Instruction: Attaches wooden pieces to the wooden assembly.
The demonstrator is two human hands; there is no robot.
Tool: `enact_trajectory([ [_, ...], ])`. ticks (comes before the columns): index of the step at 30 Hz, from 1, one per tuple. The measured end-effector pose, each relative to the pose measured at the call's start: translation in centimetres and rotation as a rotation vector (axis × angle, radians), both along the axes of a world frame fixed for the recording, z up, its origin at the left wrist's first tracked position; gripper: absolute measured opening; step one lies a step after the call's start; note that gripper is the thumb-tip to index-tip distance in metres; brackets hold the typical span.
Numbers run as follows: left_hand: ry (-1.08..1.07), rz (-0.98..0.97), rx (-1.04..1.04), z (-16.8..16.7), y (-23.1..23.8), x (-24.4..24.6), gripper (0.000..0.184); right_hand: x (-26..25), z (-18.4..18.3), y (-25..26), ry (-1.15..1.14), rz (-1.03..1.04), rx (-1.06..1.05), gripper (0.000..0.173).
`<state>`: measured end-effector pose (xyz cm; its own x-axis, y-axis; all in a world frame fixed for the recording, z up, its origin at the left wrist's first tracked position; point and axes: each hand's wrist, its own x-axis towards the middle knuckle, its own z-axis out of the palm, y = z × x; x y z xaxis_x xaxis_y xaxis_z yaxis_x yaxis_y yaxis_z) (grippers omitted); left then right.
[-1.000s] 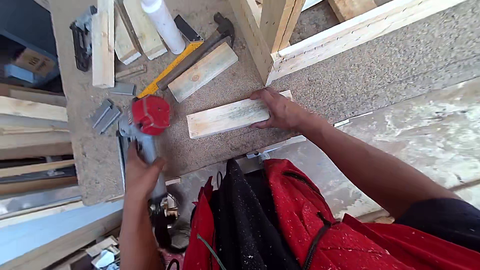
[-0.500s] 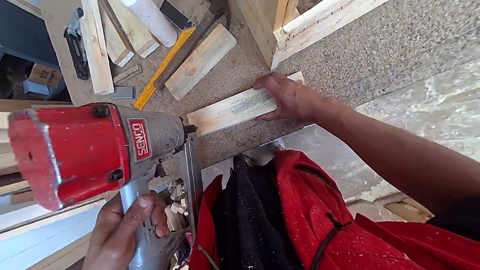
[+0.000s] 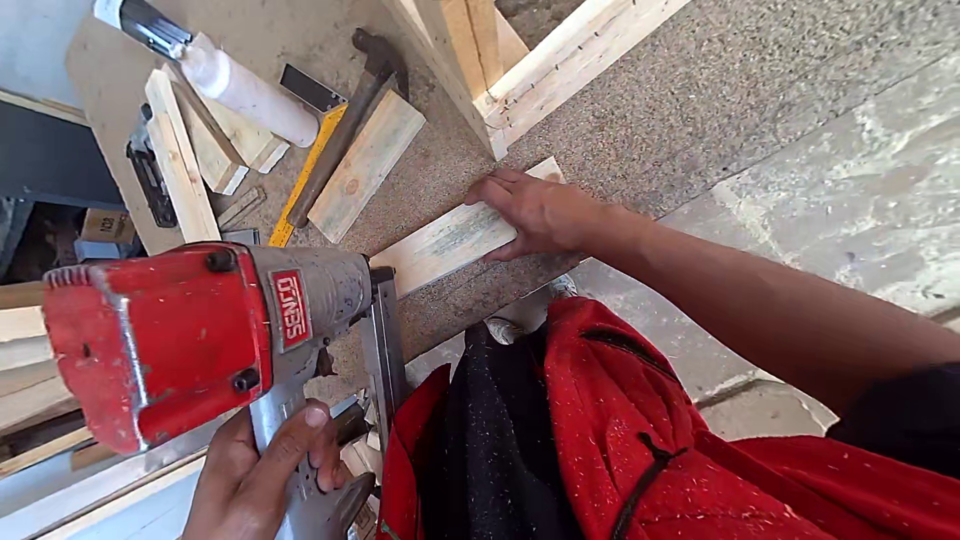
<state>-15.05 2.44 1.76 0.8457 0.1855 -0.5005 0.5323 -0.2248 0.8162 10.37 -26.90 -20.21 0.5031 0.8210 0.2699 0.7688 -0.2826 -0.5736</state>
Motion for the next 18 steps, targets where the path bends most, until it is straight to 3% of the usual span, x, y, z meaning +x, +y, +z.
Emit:
enact_trajectory([
  [6, 0.073, 0.002, -0.02, -1.0, -1.0, 2.6, 0.039, 0.1, 0.1, -0.2, 0.016, -0.01, 0.004, 0.08],
  [14, 0.134, -0.044, -0.091, 0.0, -4.4, 3.3, 0.036, 0.1, 0.0, -0.1, 0.047, -0.019, 0.03, 0.082],
  [18, 0.166, -0.053, -0.039, 0.2, -5.5, 4.0, 0.038, 0.2, 0.2, -0.4, 0.065, -0.041, -0.003, 0.106],
])
